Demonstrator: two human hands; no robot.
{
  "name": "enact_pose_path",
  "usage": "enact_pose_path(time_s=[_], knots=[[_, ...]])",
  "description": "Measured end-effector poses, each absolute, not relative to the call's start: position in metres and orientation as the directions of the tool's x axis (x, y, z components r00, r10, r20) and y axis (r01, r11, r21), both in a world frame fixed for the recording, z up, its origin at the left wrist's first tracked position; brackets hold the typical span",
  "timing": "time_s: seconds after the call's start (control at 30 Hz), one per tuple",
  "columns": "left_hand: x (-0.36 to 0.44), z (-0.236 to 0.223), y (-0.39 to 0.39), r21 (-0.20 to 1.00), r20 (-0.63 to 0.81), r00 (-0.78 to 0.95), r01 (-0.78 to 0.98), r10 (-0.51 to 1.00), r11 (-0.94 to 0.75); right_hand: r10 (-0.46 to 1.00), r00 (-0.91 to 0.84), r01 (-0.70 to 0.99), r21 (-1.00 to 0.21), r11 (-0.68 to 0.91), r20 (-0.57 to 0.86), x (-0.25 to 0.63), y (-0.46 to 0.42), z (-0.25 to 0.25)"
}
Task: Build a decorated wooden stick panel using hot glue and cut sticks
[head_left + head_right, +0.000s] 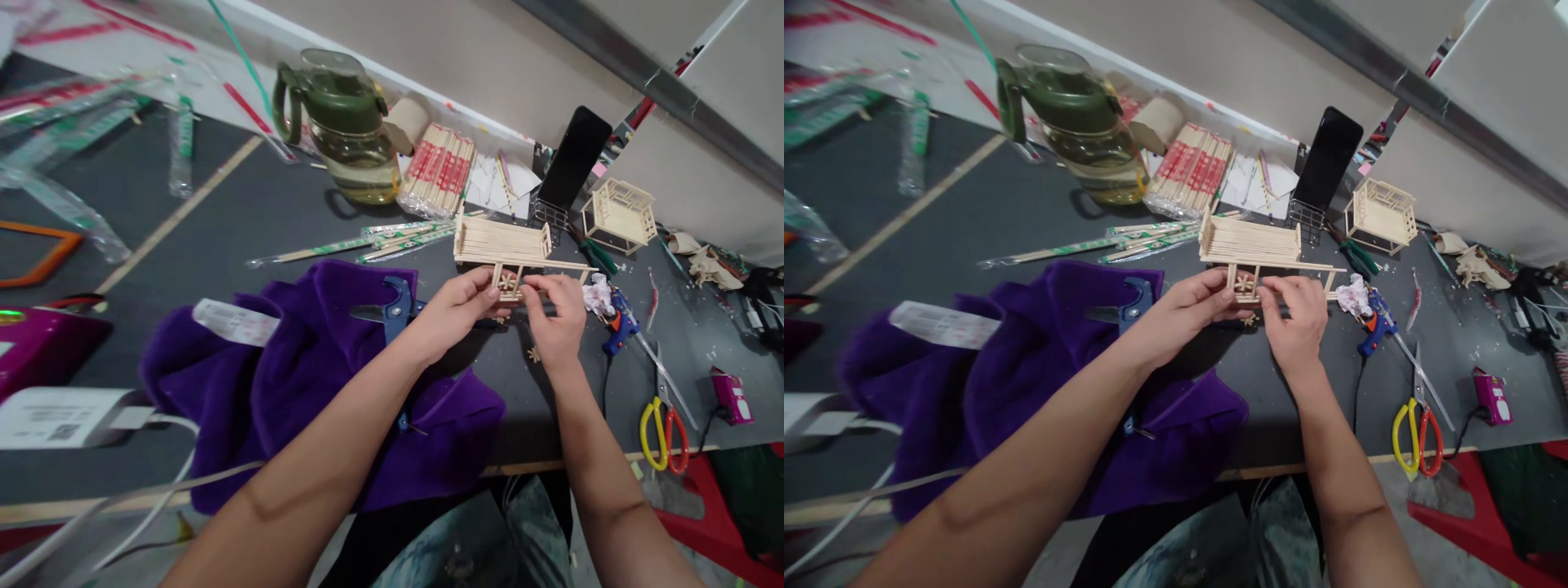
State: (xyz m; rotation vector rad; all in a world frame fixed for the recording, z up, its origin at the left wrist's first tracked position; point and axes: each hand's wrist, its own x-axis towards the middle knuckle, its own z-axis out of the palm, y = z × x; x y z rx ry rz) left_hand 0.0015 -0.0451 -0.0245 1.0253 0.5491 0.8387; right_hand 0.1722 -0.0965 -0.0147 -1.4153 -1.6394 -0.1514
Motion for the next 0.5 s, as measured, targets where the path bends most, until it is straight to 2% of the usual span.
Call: enact_pose_path(time_s=[0.23, 0.5], knots=[[0.0012, -0.0257, -0.046, 0.909, -0.02, 0.596, -0.324, 0.803, 0.263, 0.722, 0.076, 0.843, -0.431, 0.323, 0.688, 0.1718, -0.096, -0.0111], [0.0004, -0.0249, -0.0466, 0.91, -0.02, 0.591, -0.323, 0.807, 0.259, 0.717, 0.142, 0.845, -0.461, 0.272, 0.682, 0.1743, -0.0937, -0.0131]])
